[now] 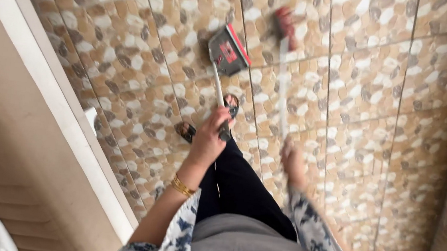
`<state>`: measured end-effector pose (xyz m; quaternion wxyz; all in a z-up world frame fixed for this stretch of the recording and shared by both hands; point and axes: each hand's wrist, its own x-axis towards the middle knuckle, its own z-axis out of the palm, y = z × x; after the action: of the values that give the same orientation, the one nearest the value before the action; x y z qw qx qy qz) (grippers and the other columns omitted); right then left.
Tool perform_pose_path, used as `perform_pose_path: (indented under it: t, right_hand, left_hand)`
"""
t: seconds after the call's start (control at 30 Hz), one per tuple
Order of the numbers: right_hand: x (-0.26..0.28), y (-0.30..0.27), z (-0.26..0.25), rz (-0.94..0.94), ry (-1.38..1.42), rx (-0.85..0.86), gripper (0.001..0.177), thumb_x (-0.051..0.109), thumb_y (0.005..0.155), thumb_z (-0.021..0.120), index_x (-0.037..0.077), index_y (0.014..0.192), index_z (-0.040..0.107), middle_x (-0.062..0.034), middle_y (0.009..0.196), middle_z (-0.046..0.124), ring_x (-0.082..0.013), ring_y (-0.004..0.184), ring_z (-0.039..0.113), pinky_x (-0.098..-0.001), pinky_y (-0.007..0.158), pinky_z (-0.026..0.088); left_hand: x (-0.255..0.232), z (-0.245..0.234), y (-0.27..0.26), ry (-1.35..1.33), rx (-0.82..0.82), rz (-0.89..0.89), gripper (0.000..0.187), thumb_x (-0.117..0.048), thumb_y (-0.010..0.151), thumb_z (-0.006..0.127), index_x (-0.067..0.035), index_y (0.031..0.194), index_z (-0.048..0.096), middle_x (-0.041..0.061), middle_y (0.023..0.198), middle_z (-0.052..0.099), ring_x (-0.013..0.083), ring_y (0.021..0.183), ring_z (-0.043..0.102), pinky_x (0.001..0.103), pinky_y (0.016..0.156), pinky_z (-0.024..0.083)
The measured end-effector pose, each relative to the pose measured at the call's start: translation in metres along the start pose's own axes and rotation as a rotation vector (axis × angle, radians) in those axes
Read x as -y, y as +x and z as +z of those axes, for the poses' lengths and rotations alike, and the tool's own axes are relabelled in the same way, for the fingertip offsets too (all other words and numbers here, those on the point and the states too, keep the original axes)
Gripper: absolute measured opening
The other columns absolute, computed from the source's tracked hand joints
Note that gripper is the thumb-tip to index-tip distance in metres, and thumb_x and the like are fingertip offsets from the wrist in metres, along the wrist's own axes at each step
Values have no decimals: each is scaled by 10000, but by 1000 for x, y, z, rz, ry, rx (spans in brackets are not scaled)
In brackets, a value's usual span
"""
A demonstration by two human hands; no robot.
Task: Sweeping the tiled floor of a balcony using a broom and a dustpan.
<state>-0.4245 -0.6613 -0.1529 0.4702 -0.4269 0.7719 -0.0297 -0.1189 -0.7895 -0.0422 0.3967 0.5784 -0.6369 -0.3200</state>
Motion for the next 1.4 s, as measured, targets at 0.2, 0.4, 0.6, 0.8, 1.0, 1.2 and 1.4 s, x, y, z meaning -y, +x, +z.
perform_pose_path:
  t: [0.2, 0.4, 0.6, 0.8, 1.0, 1.2, 1.4]
  right_hand:
    - [11, -86, -47, 184, -49, 244, 522, 284, 952, 615, 419, 1451, 545, -54, 558, 719, -266, 607, 731, -369, 631, 552]
    - [50, -25, -29, 121, -244, 126, 540, 253, 1010, 571, 400, 1520, 475, -261, 795, 731, -452, 816, 724, -506, 750, 580]
    - [85, -39, -67, 230, 267, 204, 453, 214, 983, 581, 280, 1431, 582, -152, 518, 650, -240, 403, 602, -290, 365, 444]
    - [113, 65, -118, 202, 58, -134, 522, 528, 1074, 454, 233, 1496, 543, -209, 664, 698, -277, 523, 630, -385, 447, 500]
    - [161, 304, -237, -58, 209, -212, 461, 226, 1099, 482, 110, 1537, 396, -211, 711, 675, -213, 404, 553, -283, 367, 434]
    - [248, 564, -267, -75, 50, -415, 409, 208, 1029, 581, 122, 1428, 561, -248, 843, 691, -287, 540, 705, -425, 382, 601]
    - [394, 540, -160, 138, -28, -152, 479, 240, 1064, 330, 148, 1497, 512, -47, 723, 579, -168, 466, 485, -338, 340, 425]
  left_hand:
    - [-5, -14, 12, 56, -51, 32, 115, -172, 964, 695, -115, 1037, 626, 90, 1099, 725, 345, 1050, 717, 399, 856, 591]
    - [16, -3, 3, 15, -85, -59, 103, -126, 965, 675, -113, 1038, 605, 105, 1134, 720, 376, 1027, 710, 433, 828, 586]
    - [-17, -31, 40, -69, -103, -121, 103, -42, 950, 681, -56, 1013, 601, 182, 1124, 720, 438, 1039, 696, 477, 838, 586]
    - [9, -54, 111, -65, -152, -125, 86, -71, 966, 690, -65, 1020, 623, 180, 1091, 727, 434, 1041, 691, 470, 855, 574]
    - [34, -61, 273, 4, -142, 19, 77, -121, 972, 686, -124, 1015, 622, 93, 1063, 729, 371, 1056, 707, 429, 940, 566]
    - [81, -56, 418, -21, -132, 44, 79, -117, 976, 685, -117, 1024, 623, 88, 1088, 723, 367, 1075, 700, 412, 924, 577]
    - [98, -78, 523, -96, -83, 8, 89, -17, 963, 677, -47, 988, 597, 187, 1021, 701, 473, 1055, 682, 493, 881, 597]
